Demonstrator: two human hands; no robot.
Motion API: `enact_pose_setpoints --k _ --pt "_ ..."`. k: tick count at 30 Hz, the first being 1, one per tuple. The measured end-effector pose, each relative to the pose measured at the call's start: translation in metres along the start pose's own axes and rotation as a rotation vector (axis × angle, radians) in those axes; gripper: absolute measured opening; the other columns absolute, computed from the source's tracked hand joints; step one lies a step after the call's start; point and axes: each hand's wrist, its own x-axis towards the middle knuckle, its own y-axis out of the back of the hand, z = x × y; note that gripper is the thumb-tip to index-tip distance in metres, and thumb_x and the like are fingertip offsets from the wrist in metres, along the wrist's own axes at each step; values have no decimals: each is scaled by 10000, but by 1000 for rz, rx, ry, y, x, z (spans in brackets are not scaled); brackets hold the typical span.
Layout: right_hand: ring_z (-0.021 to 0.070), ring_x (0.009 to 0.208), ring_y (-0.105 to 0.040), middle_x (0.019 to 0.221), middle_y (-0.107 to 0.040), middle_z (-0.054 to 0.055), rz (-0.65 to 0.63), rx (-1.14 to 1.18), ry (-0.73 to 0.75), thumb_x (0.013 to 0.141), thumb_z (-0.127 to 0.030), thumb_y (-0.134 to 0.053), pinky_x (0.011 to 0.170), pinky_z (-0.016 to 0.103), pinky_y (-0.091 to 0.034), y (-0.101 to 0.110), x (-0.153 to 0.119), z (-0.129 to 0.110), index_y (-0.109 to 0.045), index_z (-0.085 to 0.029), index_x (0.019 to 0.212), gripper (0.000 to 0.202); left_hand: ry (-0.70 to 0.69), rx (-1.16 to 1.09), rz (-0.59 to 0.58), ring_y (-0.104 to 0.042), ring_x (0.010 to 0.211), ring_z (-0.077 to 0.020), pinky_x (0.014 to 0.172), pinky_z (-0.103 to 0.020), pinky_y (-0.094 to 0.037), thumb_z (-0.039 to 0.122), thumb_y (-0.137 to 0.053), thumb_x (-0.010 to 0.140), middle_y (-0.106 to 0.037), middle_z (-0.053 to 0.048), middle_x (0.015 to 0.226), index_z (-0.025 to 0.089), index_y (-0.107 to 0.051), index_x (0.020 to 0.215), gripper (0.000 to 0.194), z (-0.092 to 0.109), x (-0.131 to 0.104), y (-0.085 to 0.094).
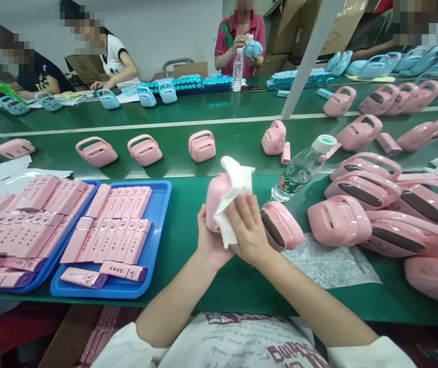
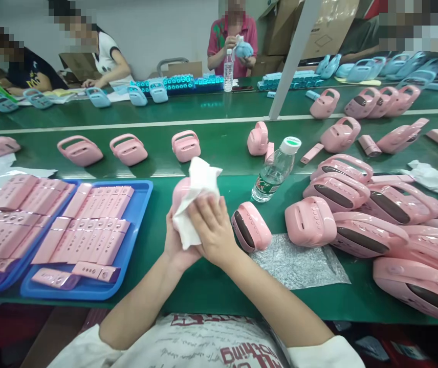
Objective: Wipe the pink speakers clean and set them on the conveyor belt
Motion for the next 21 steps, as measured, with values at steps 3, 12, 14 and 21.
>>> enact_pose_setpoints --k 3,12,14,21 --pt "277 1470 -338 1568 -369 125 97 152 -262 977 -227 -430 1133 474 -420 6 15 6 -433 -227 1466 489 113 23 70 -691 740 -198 616 -273 -548 637 -534 788 -727 -55 842 162 -653 1100 581 -5 1 -1" --pt "101 404 -430 464 -484 -28 -87 146 -417 979 -374 -440 414 220 -364 85 35 24 -486 -212 581 432 -828 638 366 -687 982 -244 793 -337 -585 300 -773 616 -695 -81 1085 183 -581 1107 540 51 55 18" --pt "99 400 -408 454 -455 -28 -103 175 -529 978 -490 -428 388 221 -325 99 34 28 -471 -210 574 494 -992 704 554 -655 1060 -251 867 -353 -568 229 -793 587 -642 -92 1147 171 -519 1105 589 85 73 19" --pt "91 381 -294 439 -374 -43 -153 242 -540 972 -450 -473 355 250 -220 123 11 46 -412 -205 547 495 -1208 885 918 -457 1304 -286 1140 -401 -361 49 -854 524 -423 -134 1364 163 -439 1196 797 205 141 14"
